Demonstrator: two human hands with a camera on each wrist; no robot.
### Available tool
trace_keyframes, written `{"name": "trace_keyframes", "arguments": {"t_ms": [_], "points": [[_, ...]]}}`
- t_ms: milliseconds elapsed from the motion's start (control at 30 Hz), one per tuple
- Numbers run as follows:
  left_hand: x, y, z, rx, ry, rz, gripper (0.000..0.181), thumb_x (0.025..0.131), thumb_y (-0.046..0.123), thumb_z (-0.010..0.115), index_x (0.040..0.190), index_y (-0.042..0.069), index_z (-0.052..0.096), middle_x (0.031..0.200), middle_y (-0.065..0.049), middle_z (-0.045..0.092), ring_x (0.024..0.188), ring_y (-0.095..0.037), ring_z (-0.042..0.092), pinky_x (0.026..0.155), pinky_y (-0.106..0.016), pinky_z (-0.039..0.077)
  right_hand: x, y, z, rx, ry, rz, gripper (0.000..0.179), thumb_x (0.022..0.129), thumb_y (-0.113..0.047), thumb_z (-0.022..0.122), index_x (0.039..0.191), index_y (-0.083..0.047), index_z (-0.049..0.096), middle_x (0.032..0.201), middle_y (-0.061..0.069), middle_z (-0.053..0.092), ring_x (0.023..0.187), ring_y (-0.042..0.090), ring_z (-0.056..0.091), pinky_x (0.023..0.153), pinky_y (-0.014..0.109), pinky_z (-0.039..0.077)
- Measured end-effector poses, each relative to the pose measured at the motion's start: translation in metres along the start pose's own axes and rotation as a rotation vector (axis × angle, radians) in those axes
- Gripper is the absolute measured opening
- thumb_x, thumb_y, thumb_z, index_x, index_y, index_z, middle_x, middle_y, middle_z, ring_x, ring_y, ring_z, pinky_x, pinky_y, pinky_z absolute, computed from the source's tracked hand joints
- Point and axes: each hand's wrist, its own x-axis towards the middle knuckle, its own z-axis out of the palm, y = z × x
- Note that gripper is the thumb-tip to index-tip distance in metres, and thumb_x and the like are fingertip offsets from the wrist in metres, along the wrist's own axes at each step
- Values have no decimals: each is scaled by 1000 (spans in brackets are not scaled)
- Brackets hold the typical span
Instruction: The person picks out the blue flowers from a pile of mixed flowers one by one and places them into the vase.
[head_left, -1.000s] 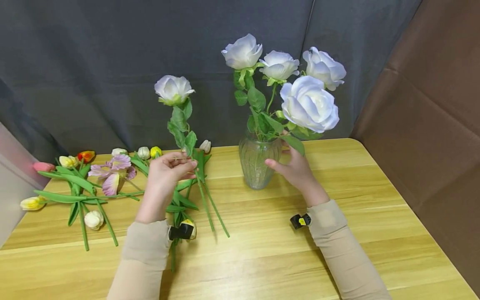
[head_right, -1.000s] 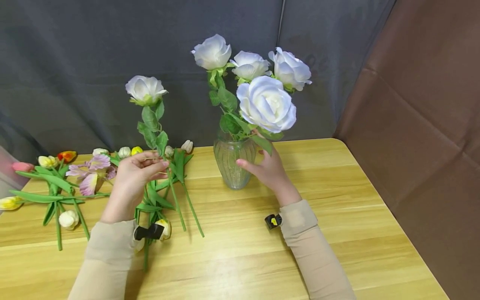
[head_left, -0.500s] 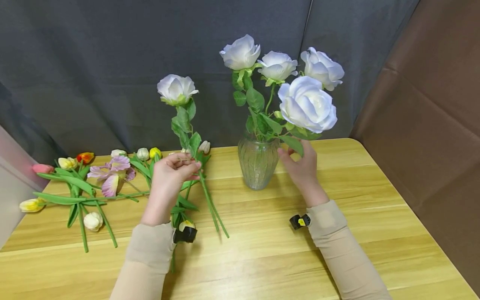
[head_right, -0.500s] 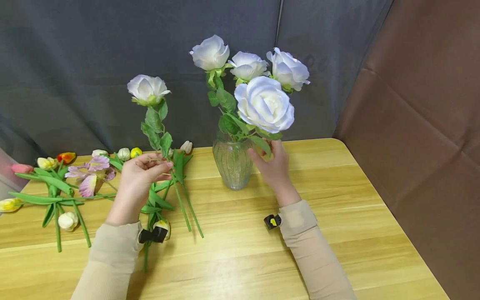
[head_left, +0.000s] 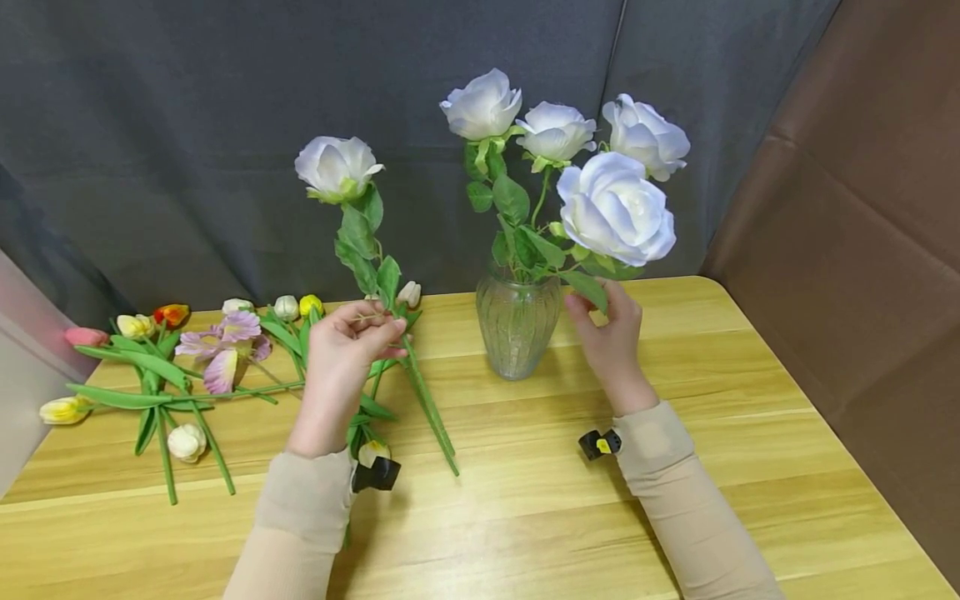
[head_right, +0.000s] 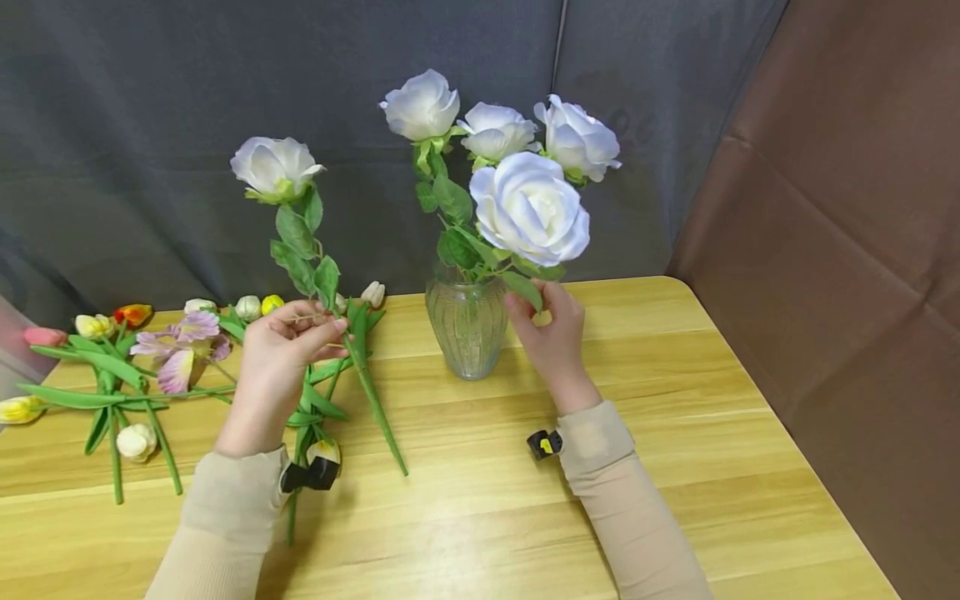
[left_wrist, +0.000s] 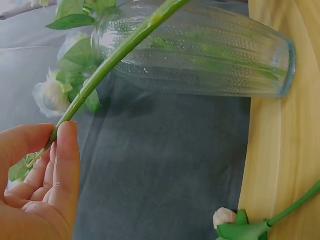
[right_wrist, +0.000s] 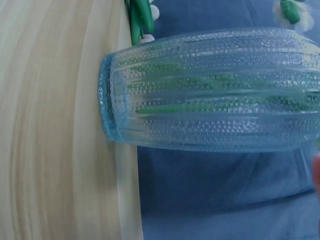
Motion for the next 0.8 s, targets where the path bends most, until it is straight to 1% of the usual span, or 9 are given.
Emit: {"name": "trace_keyframes", "arguments": {"t_ms": [167,233,267,367,433,533,633,733,800], "points": [[-3,4,5,-29,12,27,19,85,-2,70,95,-10,56,85,-10,64,72,-18,68,64,-33,57,-3,-7,4,53,55,-80,42,91,-31,63,63,-1,55,52,6,47,50,10,38,49,27,32],[-4,5,7,-36,15,35,19,85,-2,70,95,-10,57,84,-8,64,70,-18,69,64,-32,56,-4,-11,6,76,48,-105,41,92,-29,61,60,-3,54,50,4,45,47,10,36,48,26,30],[-5,6,7,-37,16,42,18,85,-3,70,95,-10,57,83,-8,64,70,-19,69,64,-32,56,-5,-13,8,86,37,-114,42,92,-30,61,60,-4,55,50,3,46,46,9,36,48,25,30],[-7,7,10,-39,21,58,17,85,-4,69,96,-10,58,82,-6,63,69,-19,69,64,-32,56,-7,-18,13,97,-13,-146,42,93,-31,60,60,-4,57,50,2,47,44,9,37,45,24,30],[-8,8,12,-39,29,63,14,85,-6,68,96,-7,59,81,-5,63,68,-18,68,64,-31,56,-9,-22,17,104,-44,-157,39,92,-29,60,61,-4,59,50,2,49,43,9,38,43,23,32],[-10,9,15,-36,42,55,14,85,-6,68,96,-3,60,80,-4,64,66,-15,67,64,-30,56,-13,-28,23,116,-79,-178,33,90,-22,59,62,-5,59,51,0,49,43,9,38,42,22,32],[-12,9,17,-12,43,49,13,85,-4,69,95,-2,60,81,-4,66,65,-15,66,63,-29,55,-18,-33,30,142,-125,-197,30,91,-19,59,64,-6,59,51,-2,48,44,7,38,42,21,32],[-13,8,20,7,34,50,14,85,-3,69,95,-4,59,80,-2,67,65,-15,65,63,-28,54,-22,-37,35,166,-209,-202,25,90,-16,61,68,-5,60,55,-1,50,46,7,39,43,20,33],[-14,7,22,11,26,53,14,85,-4,69,96,-4,59,79,-1,67,65,-16,65,63,-28,54,-24,-41,37,155,-274,-170,17,88,-11,64,73,-3,63,59,0,55,49,8,43,45,20,37]]}}
